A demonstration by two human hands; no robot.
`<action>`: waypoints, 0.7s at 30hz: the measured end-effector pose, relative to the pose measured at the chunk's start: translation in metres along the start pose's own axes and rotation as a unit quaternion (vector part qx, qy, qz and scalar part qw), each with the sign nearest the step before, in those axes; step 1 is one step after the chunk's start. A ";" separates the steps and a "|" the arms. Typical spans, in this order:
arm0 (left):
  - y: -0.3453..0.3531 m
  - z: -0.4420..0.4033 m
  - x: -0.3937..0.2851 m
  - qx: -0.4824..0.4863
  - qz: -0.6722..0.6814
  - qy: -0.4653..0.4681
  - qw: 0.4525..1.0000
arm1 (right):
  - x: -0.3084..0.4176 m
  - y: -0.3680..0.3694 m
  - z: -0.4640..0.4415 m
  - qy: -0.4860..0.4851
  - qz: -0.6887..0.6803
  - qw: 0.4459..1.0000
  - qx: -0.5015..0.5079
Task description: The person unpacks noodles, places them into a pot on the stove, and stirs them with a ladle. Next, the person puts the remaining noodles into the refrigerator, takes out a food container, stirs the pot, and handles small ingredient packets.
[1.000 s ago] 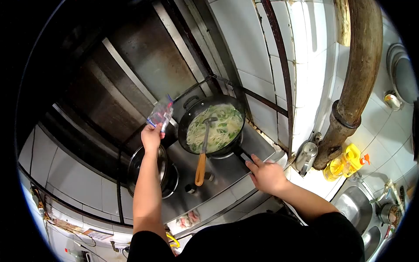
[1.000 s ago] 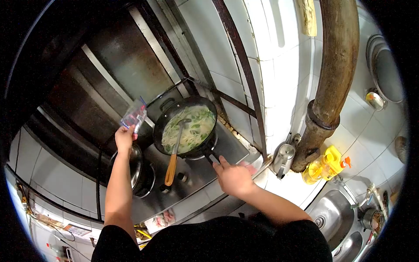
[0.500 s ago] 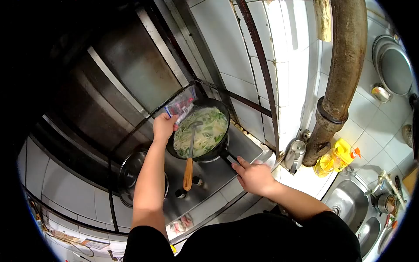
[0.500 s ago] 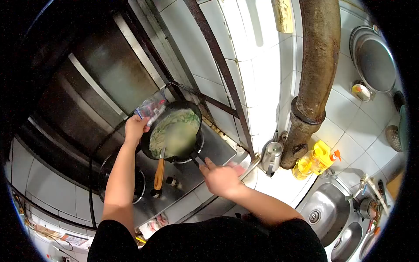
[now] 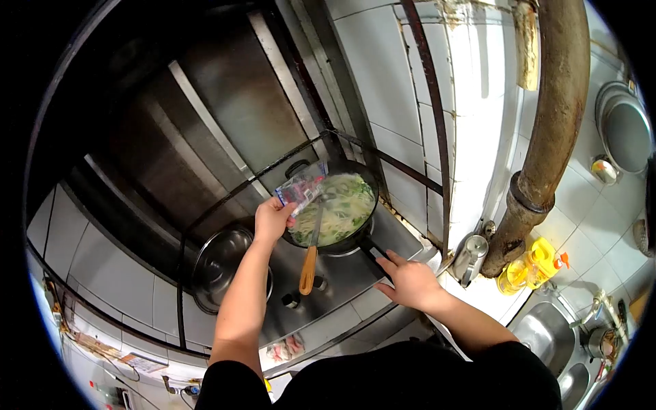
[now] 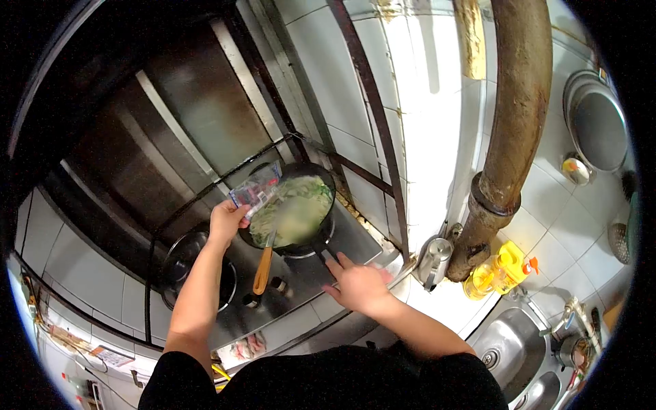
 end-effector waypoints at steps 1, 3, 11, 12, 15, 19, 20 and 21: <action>-0.001 0.000 0.005 -0.013 0.035 0.009 0.999 | 0.001 -0.004 -0.001 0.007 -0.020 1.000 0.007; -0.001 0.005 0.006 -0.006 0.020 0.001 1.000 | 0.005 -0.011 -0.005 0.021 -0.058 0.998 0.023; 0.004 0.024 0.026 -0.018 0.381 -0.070 0.922 | 0.020 -0.032 -0.025 -0.034 -0.052 0.990 -0.125; 0.005 0.028 0.029 -0.010 0.454 -0.065 0.889 | 0.026 -0.037 -0.029 -0.043 -0.063 0.988 -0.136; 0.003 0.050 0.027 -0.009 0.585 -0.071 0.808 | 0.048 -0.051 -0.044 -0.092 -0.092 0.975 -0.179; -0.017 0.107 0.021 0.011 0.693 -0.030 0.721 | 0.094 -0.061 -0.069 -0.127 -0.232 0.951 -0.163; -0.026 0.125 0.021 0.020 0.712 -0.011 0.702 | 0.111 -0.060 -0.075 -0.140 -0.274 0.940 -0.148; -0.032 0.140 0.032 0.043 0.723 0.017 0.689 | 0.128 -0.057 -0.081 -0.152 -0.316 0.928 -0.129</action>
Point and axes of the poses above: each hand's wrist, its own z-axis away from the middle knuckle, its own y-axis out of the palm, x = y × z, the point moved 3 cm from there along -z, towards the middle knuckle, and after that the axes turned 2 degrees about z, right-handed, at the moved point
